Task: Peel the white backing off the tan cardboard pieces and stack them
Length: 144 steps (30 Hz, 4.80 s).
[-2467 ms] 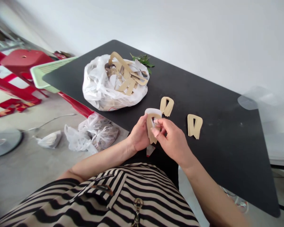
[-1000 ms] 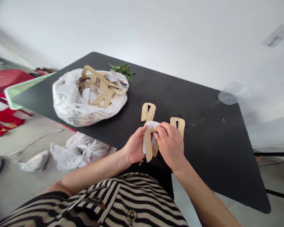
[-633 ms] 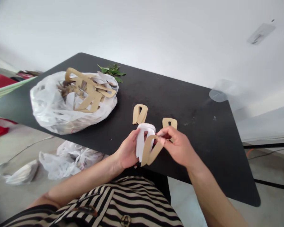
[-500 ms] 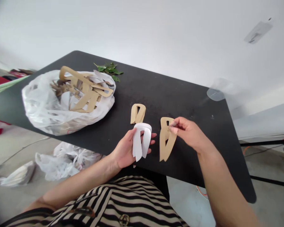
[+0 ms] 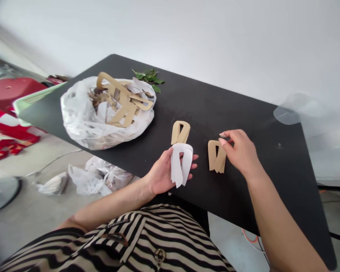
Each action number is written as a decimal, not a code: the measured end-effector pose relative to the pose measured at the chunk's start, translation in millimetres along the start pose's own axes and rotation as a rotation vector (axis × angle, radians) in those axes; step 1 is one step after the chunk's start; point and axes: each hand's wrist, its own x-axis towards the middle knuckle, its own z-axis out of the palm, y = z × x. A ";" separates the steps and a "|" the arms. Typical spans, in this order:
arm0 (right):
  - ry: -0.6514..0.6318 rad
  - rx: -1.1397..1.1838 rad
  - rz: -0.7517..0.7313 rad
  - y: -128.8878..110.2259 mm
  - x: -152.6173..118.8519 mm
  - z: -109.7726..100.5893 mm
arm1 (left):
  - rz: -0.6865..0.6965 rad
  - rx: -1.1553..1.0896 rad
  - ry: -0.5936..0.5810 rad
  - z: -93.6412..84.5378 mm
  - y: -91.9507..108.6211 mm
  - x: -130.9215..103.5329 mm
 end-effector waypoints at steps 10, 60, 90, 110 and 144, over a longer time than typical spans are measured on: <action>-0.170 0.382 0.055 -126.8 -61.9 45.9 | 0.153 -0.050 0.033 -5.6 -17.5 -2.7; -0.139 0.594 0.255 -127.5 -33.2 18.8 | 0.463 0.215 0.262 -41.4 14.4 -38.8; -0.124 0.019 0.057 -67.4 55.6 72.2 | 0.583 0.125 0.368 -46.1 54.3 -46.9; -0.184 0.305 0.049 -128.4 -23.2 44.3 | 0.550 0.148 0.288 -35.0 31.4 -51.7; 0.079 0.208 0.372 -0.9 -32.6 6.2 | 0.156 0.097 0.238 -1.0 0.1 -9.0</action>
